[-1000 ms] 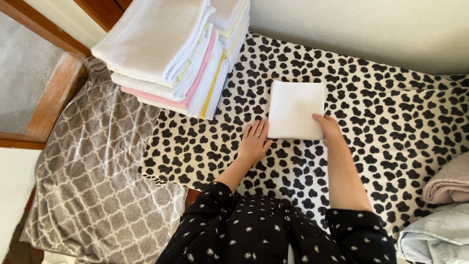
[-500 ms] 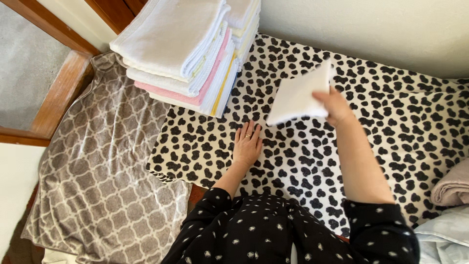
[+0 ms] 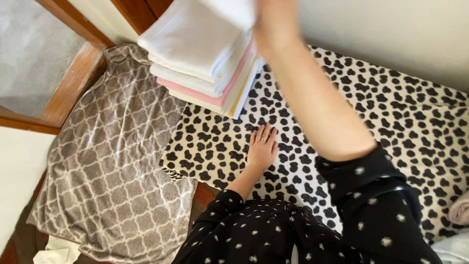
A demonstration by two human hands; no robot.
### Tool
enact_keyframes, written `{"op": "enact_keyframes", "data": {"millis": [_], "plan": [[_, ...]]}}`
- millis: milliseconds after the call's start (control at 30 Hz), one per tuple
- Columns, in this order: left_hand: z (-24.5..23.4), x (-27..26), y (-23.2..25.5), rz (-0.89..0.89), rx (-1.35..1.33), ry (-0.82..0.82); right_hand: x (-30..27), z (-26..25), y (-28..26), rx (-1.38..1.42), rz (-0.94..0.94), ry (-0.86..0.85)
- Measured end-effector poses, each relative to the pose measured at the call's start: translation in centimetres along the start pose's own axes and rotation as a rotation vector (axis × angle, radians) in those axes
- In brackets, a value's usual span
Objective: The person folds several white cloths one at a time and places them onto a stack.
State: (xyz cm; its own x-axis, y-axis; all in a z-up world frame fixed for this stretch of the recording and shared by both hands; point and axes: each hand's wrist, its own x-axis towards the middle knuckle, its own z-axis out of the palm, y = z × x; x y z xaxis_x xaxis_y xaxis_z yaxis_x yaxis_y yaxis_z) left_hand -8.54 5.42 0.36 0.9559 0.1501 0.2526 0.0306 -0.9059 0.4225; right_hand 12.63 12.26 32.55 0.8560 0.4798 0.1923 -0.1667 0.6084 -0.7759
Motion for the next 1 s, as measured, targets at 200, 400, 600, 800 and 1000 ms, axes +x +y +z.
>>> {"op": "enact_keyframes", "data": {"millis": [200, 400, 600, 800, 1000], "plan": [[-0.1, -0.5, -0.3, 0.021, -0.045, 0.073, -2.4, 4.6, 5.6, -0.389, 0.425, 0.178], [-0.2, -0.4, 0.1, 0.009, -0.066, 0.044, -3.8, 6.1, 2.6, -0.324, 0.532, 0.175], [0.1, -0.1, 0.0, 0.001, -0.070, 0.055, -5.1, 7.0, 1.7, -0.419, 0.606, 0.143], [-0.4, -0.2, 0.1, -0.011, -0.045, 0.012, -2.3, 7.1, -1.5, -0.787, 0.674, 0.128], [-0.3, -0.1, 0.1, -0.024, -0.043, -0.010, 4.0, 2.5, 3.0, -0.727, 0.575, 0.233]]}}
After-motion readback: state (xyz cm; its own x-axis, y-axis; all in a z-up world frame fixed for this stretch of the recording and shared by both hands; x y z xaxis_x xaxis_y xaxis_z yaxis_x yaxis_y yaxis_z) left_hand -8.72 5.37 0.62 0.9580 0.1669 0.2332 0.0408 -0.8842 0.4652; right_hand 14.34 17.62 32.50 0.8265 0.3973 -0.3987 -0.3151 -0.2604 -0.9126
